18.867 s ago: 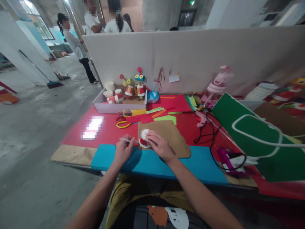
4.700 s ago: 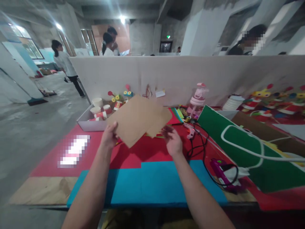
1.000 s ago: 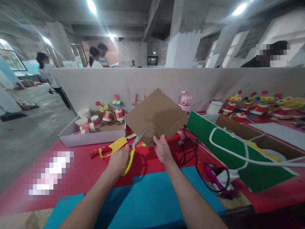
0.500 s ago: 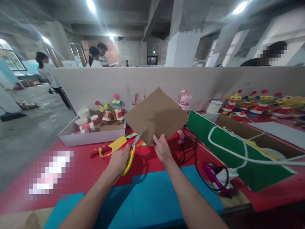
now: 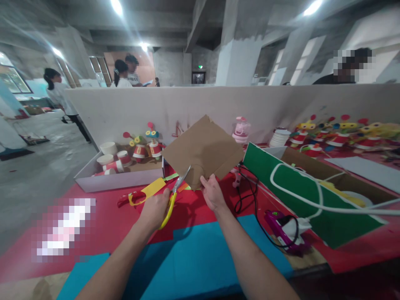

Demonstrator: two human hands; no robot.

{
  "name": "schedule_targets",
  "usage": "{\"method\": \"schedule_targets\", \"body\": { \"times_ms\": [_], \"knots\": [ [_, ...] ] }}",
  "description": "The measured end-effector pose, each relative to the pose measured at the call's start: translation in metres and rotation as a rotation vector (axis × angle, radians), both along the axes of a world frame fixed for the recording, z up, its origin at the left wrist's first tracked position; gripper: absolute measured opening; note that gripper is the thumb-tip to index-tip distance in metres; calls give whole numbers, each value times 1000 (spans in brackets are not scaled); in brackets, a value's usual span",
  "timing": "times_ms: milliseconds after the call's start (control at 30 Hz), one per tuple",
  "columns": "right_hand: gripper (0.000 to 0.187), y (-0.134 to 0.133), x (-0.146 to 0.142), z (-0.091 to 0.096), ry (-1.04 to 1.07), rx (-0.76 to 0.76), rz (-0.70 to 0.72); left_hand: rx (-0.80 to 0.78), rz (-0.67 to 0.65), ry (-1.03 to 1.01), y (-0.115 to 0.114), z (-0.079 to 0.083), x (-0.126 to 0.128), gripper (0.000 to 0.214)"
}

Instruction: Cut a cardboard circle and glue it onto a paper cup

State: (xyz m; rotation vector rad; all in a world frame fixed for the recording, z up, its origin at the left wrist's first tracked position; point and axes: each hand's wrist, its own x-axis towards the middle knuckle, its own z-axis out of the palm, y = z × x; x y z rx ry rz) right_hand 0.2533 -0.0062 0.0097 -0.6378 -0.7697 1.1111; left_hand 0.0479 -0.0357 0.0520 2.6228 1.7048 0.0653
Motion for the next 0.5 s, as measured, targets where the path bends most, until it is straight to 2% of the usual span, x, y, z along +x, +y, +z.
{"method": "schedule_targets", "body": {
  "times_ms": [500],
  "knots": [
    [34, 1, 2, 0, -33, -1, 1, 5, 32, 51, -1, 4, 1, 27]
  ]
}}
